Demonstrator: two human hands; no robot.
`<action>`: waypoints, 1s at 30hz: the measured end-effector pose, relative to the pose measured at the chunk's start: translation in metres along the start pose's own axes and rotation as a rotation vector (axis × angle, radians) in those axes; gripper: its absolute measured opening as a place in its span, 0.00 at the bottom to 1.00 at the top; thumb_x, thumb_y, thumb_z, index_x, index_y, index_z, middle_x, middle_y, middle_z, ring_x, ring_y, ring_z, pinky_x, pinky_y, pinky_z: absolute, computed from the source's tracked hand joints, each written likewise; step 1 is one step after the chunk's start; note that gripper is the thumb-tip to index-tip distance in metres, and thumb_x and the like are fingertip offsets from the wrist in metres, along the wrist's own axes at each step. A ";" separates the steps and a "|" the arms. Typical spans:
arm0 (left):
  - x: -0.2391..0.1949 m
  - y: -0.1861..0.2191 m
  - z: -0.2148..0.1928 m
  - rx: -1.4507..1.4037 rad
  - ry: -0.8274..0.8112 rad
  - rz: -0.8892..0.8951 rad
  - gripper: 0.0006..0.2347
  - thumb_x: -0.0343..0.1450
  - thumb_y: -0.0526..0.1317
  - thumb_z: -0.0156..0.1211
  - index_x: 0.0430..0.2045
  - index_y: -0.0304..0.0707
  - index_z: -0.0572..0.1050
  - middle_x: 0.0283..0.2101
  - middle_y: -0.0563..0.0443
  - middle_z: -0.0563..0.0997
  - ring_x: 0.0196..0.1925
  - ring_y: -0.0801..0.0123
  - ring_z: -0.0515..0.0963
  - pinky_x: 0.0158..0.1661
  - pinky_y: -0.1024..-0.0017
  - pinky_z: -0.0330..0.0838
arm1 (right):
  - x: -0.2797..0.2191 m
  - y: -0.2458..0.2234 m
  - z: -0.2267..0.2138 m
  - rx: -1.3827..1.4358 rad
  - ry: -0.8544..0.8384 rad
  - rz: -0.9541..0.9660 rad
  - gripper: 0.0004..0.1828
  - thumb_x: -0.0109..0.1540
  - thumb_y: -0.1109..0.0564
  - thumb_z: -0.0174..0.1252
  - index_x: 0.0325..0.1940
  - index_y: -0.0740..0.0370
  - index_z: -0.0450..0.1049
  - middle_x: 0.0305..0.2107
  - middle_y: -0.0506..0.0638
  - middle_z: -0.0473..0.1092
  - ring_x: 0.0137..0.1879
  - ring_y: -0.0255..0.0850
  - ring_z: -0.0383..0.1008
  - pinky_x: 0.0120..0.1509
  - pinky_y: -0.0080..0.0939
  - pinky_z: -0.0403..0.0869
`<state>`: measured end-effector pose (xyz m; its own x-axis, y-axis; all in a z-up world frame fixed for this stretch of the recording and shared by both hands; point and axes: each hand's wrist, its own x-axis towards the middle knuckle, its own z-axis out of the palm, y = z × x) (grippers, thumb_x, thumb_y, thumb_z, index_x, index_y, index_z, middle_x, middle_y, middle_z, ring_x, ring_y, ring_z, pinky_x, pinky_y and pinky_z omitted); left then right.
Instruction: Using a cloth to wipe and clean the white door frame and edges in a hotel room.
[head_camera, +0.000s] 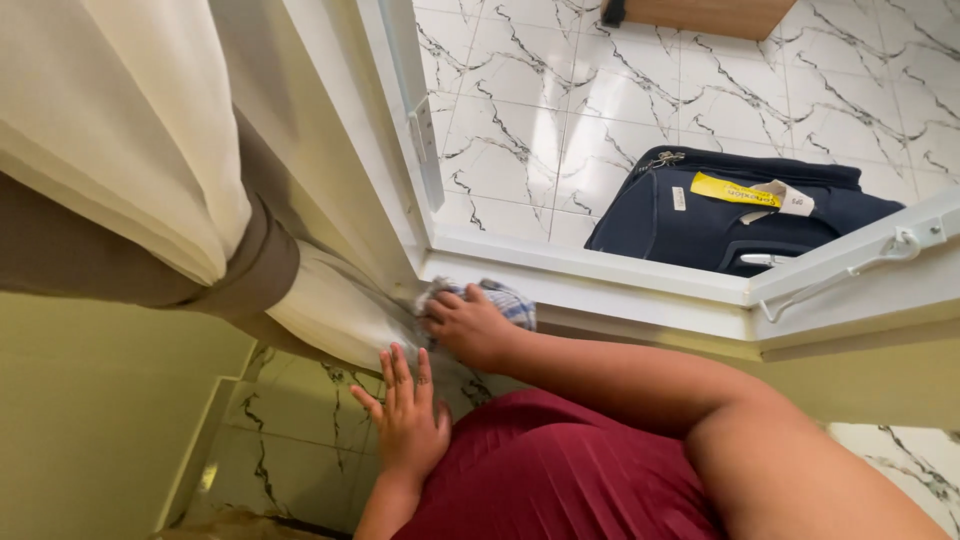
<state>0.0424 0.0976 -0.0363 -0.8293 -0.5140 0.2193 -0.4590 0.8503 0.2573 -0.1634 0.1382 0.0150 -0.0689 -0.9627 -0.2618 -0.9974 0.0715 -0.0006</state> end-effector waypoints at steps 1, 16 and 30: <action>0.000 -0.007 -0.010 -0.025 0.043 0.034 0.35 0.68 0.44 0.53 0.72 0.43 0.46 0.76 0.34 0.42 0.78 0.47 0.41 0.64 0.25 0.24 | 0.023 -0.006 0.014 -0.086 0.116 -0.043 0.30 0.63 0.52 0.54 0.72 0.50 0.65 0.66 0.52 0.61 0.71 0.45 0.58 0.64 0.59 0.62; 0.037 -0.073 -0.007 -0.359 -0.157 0.358 0.36 0.70 0.40 0.54 0.73 0.46 0.42 0.78 0.42 0.40 0.77 0.53 0.49 0.66 0.54 0.59 | -0.093 0.060 0.126 -0.496 -0.033 0.138 0.37 0.66 0.46 0.45 0.81 0.41 0.47 0.78 0.46 0.40 0.82 0.42 0.36 0.77 0.67 0.46; 0.062 -0.071 0.003 -0.313 -0.165 0.500 0.39 0.69 0.43 0.54 0.72 0.43 0.36 0.76 0.40 0.29 0.78 0.56 0.30 0.71 0.45 0.29 | -0.192 0.054 0.041 -0.058 -0.446 0.869 0.15 0.68 0.55 0.52 0.58 0.48 0.76 0.63 0.43 0.68 0.74 0.39 0.60 0.79 0.64 0.54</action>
<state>0.0227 0.0056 -0.0437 -0.9701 -0.0160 0.2421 0.0926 0.8979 0.4304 -0.2031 0.3381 0.0255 -0.7785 -0.3927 -0.4895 -0.6029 0.6847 0.4095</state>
